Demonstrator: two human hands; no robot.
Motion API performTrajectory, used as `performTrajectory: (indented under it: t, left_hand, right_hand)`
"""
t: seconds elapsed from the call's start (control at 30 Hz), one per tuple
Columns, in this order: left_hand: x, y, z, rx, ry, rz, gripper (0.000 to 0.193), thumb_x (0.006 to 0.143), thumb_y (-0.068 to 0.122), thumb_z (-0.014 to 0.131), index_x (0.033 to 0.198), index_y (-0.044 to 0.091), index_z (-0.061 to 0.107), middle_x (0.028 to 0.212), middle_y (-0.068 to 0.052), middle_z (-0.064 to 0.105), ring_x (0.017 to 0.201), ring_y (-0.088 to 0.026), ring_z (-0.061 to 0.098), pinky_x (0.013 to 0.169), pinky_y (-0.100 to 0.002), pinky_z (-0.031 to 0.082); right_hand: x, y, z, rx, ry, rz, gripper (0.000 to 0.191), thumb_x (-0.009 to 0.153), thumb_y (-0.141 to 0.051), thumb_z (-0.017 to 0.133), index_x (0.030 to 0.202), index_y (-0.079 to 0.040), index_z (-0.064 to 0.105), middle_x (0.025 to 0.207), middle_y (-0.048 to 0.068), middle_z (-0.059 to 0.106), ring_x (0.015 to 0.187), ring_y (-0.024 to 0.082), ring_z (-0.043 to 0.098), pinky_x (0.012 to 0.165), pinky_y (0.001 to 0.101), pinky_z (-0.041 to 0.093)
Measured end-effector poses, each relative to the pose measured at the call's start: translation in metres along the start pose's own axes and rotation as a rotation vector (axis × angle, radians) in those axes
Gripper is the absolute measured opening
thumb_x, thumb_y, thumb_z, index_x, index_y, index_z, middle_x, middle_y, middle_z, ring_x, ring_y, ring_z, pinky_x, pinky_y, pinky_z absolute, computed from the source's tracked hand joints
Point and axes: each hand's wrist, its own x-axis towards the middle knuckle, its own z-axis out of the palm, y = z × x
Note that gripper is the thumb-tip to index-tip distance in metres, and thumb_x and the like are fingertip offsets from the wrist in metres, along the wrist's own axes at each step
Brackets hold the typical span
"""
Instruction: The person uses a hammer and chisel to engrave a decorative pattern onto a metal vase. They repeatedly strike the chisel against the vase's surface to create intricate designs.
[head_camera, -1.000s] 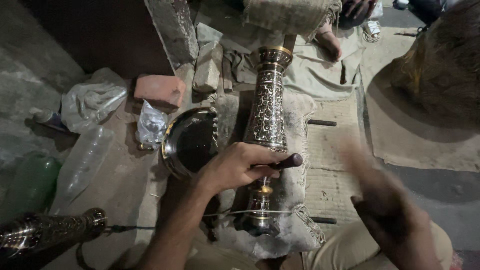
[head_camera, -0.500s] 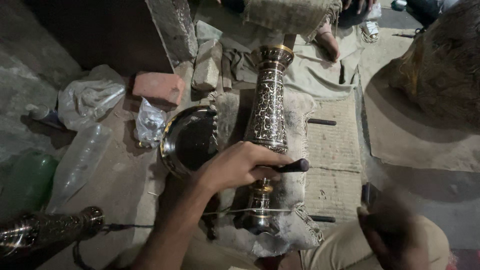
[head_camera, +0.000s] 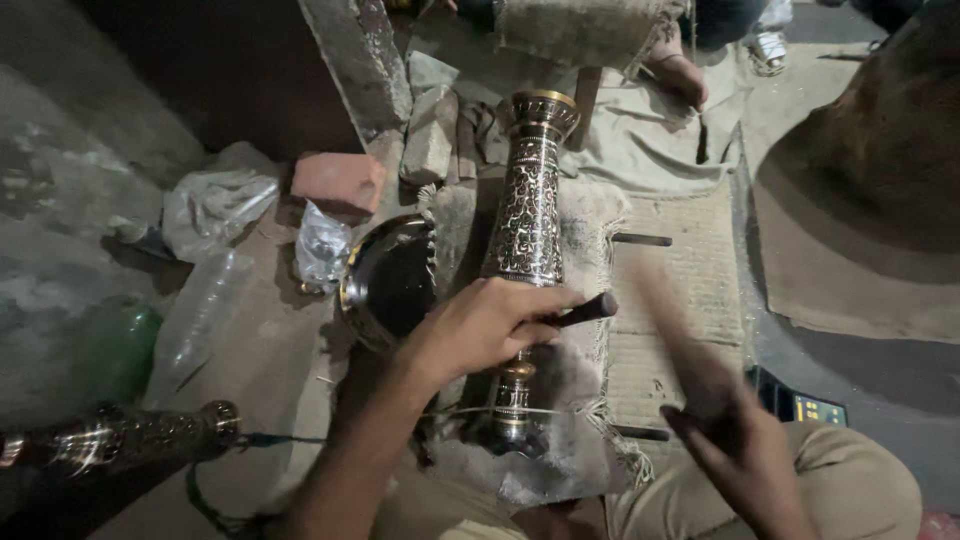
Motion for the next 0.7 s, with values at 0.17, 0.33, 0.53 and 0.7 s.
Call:
performTrajectory:
  t: [0.17, 0.33, 0.53, 0.7]
  left_hand:
    - [0.009, 0.010, 0.003, 0.036, -0.079, -0.105, 0.045, 0.085, 0.022, 0.078, 0.129, 0.015, 0.069, 0.117, -0.011, 0.076, 0.097, -0.027, 0.077, 0.087, -0.039, 0.058]
    - [0.010, 0.010, 0.003, 0.013, -0.098, -0.136, 0.047, 0.088, 0.026, 0.076, 0.132, 0.013, 0.067, 0.121, -0.010, 0.075, 0.098, -0.023, 0.079, 0.087, -0.037, 0.063]
    - [0.012, 0.005, 0.009, 0.034, -0.106, -0.128, 0.047, 0.086, 0.025, 0.075, 0.131, 0.013, 0.068, 0.123, -0.008, 0.075, 0.098, -0.022, 0.078, 0.088, -0.037, 0.062]
    - [0.011, 0.006, 0.007, 0.041, -0.111, -0.128, 0.045, 0.087, 0.025, 0.075, 0.130, 0.013, 0.069, 0.125, -0.008, 0.074, 0.102, -0.022, 0.077, 0.090, -0.036, 0.061]
  right_hand:
    - [-0.006, -0.004, -0.010, 0.246, 0.227, -0.203, 0.075, 0.083, -0.009, 0.081, 0.148, -0.007, 0.044, 0.104, 0.017, 0.069, 0.088, 0.028, 0.074, 0.077, 0.0412, 0.060]
    - [0.001, -0.009, -0.021, 0.267, 0.140, -0.218, 0.063, 0.080, -0.007, 0.080, 0.137, -0.002, 0.053, 0.099, 0.015, 0.071, 0.088, 0.024, 0.068, 0.079, 0.0344, 0.056]
    - [0.000, -0.018, -0.016, 0.310, 0.141, -0.075, 0.064, 0.080, -0.006, 0.080, 0.138, -0.006, 0.054, 0.090, 0.016, 0.071, 0.081, 0.017, 0.067, 0.073, 0.0296, 0.056]
    - [0.003, -0.008, -0.017, 0.119, 0.170, -0.269, 0.067, 0.079, -0.006, 0.079, 0.141, -0.005, 0.053, 0.097, 0.014, 0.069, 0.085, 0.016, 0.065, 0.076, 0.0293, 0.053]
